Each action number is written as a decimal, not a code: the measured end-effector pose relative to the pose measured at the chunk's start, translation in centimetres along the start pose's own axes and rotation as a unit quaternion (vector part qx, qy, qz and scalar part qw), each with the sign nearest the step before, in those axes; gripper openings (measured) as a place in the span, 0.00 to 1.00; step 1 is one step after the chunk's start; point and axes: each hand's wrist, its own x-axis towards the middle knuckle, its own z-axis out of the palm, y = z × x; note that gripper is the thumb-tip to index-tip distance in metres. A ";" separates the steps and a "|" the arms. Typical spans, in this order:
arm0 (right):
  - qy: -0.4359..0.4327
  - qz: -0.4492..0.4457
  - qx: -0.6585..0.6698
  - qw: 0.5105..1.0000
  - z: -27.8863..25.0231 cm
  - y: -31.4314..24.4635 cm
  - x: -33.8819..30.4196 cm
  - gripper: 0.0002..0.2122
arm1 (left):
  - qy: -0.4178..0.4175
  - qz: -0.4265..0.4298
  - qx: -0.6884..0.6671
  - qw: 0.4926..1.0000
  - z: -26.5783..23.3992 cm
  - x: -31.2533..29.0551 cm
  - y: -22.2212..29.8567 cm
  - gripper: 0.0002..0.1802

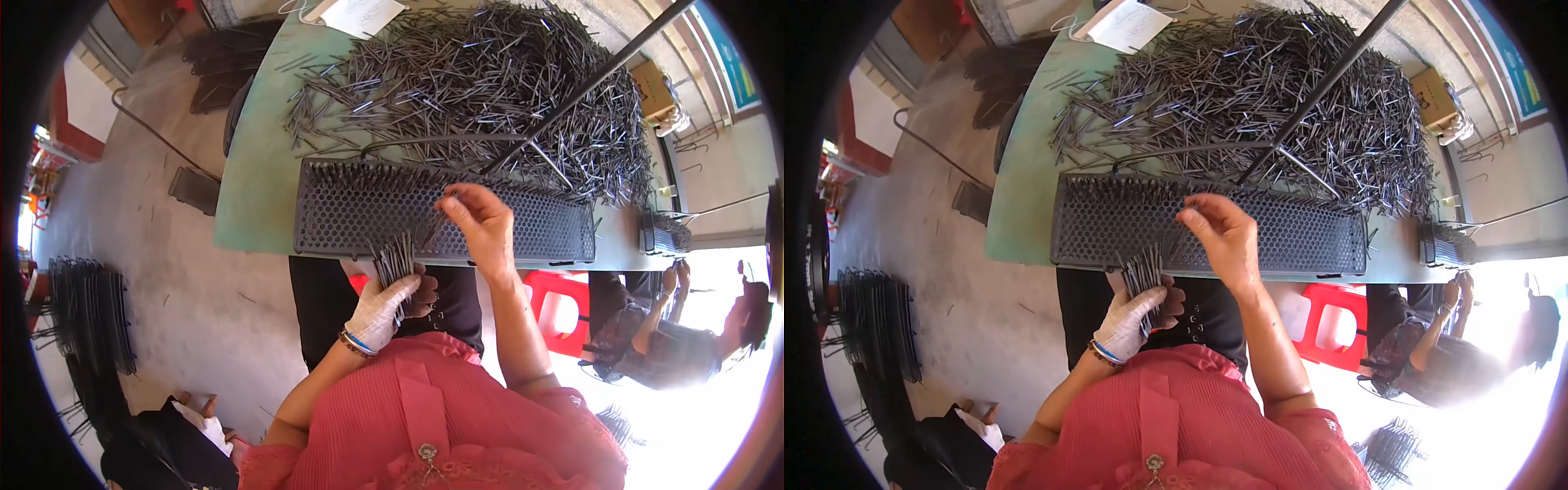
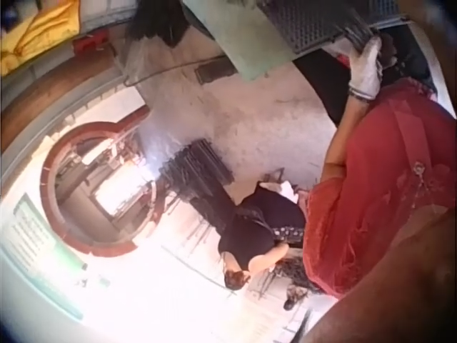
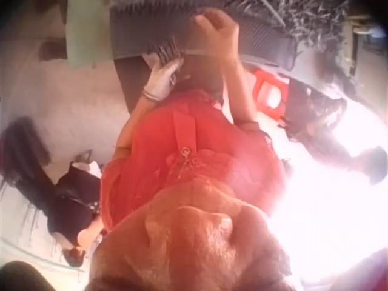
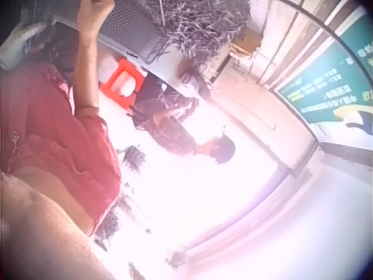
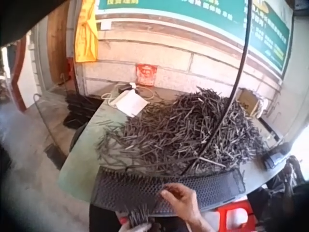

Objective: Inserting thin metal rods into a perforated component.

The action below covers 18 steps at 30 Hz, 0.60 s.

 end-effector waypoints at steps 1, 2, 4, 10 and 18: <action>0.018 -0.027 -0.023 0.999 -0.1 -0.1 0.7 0.10 | 0.000 -0.004 -0.001 1.000 0.1 0.2 0.0 0.16; 0.037 -0.053 -0.046 0.997 -0.3 -0.1 1.4 0.10 | -0.004 -0.007 0.001 1.000 0.2 0.3 0.2 0.16; 0.057 -0.083 -0.104 0.989 -0.5 0.2 2.7 0.09 | -0.008 -0.016 0.013 1.000 0.3 0.5 0.5 0.16; -0.009 -0.134 -0.126 0.983 -0.1 0.7 4.5 0.08 | -0.023 -0.048 0.030 0.998 -0.1 0.8 1.1 0.16; -0.018 -0.151 -0.092 0.984 0.2 2.1 5.0 0.07 | -0.021 -0.058 0.025 0.998 -0.1 1.0 1.3 0.15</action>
